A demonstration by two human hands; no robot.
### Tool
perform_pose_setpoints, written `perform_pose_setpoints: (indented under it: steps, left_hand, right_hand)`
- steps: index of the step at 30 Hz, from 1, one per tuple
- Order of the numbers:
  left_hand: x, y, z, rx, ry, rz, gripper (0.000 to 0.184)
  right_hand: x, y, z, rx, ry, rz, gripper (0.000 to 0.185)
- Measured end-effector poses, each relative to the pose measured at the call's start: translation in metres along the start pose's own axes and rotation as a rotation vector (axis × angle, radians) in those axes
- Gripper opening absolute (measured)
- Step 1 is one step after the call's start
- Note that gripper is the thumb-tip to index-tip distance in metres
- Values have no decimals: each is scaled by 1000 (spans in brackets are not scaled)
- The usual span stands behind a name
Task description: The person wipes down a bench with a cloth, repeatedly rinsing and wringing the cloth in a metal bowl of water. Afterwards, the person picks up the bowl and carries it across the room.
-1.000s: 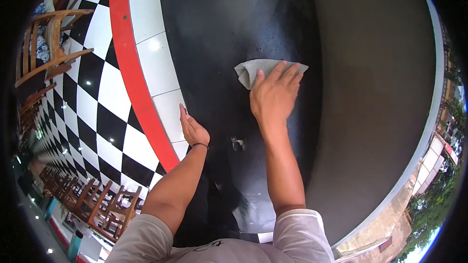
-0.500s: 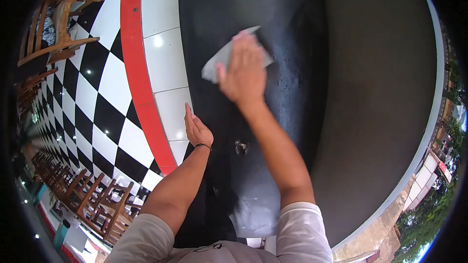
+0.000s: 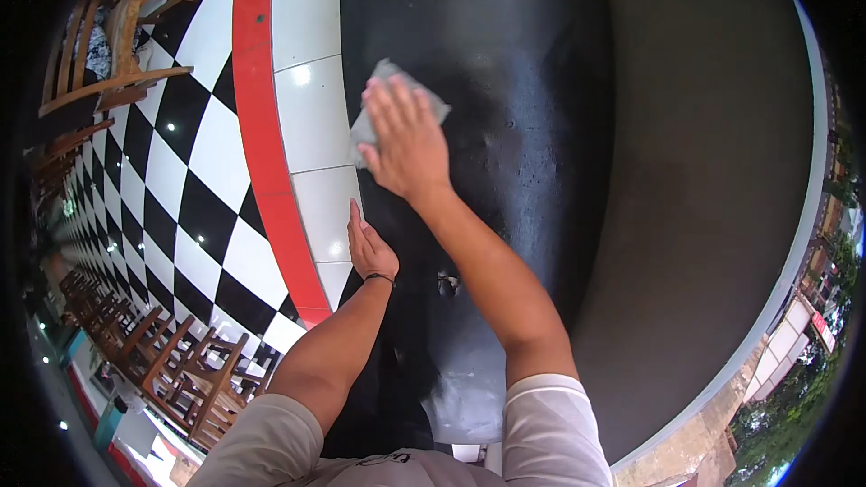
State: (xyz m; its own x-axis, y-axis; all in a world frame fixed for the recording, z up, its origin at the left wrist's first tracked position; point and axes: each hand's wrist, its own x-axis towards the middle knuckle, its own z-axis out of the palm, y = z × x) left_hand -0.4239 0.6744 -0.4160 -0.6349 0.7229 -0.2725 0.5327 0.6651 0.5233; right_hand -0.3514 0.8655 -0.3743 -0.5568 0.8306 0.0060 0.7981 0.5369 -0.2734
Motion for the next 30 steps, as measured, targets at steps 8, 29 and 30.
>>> perform_pose_setpoints:
  steps: [8, 29, 30]
  left_hand:
    - [1, 0, 0, -14, -7, 17, 48]
    - [1, -2, 0, -74, -56, 50, 57]
    - [2, 1, -1, -65, -54, 42, 58]
  right_hand:
    - [5, 166, -30, -201, 258, 671, 84]
    - [45, 189, -28, -120, 284, 772, 85]
    - [36, 196, -37, -89, 252, 765, 85]
